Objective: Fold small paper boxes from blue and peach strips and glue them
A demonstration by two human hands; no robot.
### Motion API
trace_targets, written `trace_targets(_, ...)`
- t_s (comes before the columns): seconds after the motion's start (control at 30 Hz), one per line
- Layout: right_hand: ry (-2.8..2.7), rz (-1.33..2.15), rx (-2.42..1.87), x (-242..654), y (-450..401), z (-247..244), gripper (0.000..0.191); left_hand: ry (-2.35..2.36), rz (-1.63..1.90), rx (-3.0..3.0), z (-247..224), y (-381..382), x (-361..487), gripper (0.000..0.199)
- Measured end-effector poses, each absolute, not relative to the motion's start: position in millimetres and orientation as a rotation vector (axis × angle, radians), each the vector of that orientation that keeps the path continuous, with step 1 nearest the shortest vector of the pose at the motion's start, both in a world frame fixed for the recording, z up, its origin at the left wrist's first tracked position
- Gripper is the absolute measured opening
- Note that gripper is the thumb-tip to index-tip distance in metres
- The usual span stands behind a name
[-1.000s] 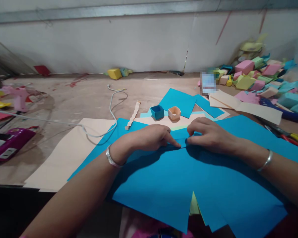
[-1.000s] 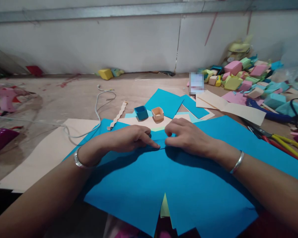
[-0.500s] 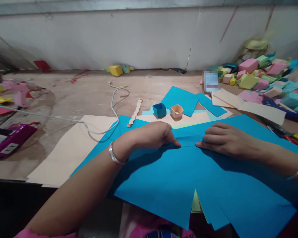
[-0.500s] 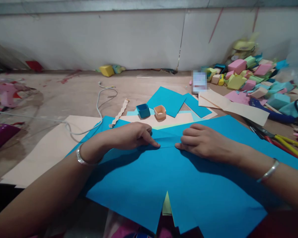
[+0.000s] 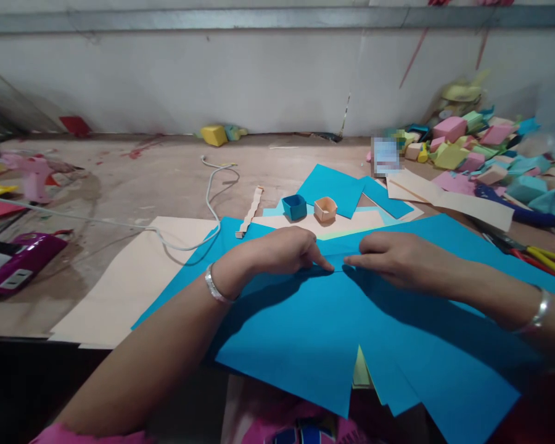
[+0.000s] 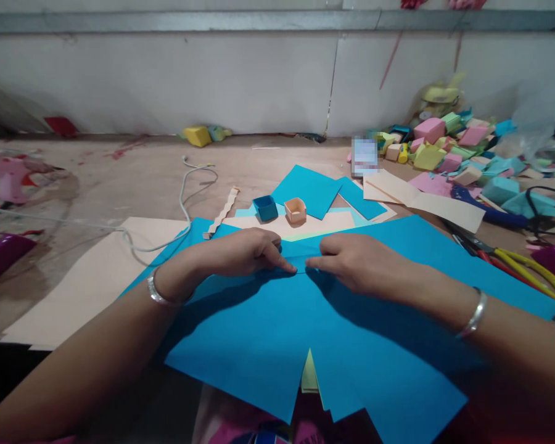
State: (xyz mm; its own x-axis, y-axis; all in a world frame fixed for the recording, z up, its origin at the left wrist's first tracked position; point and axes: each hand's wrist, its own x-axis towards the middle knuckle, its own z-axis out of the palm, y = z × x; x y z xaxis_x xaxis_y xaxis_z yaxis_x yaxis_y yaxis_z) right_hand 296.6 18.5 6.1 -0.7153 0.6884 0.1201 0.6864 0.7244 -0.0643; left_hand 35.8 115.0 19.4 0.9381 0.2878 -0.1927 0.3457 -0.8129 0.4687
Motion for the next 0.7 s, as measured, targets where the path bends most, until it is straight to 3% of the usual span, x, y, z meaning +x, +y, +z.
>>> trace_targets(0.2,-2.91,0.191,-1.047,288,29,-3,0.04,0.392,-0.155,2.552,19,117,33,0.049)
trace_targets(0.7,-2.86,0.266,-1.014,291,30,-4,0.042,0.785,-0.309,2.81,52,89,10,0.031)
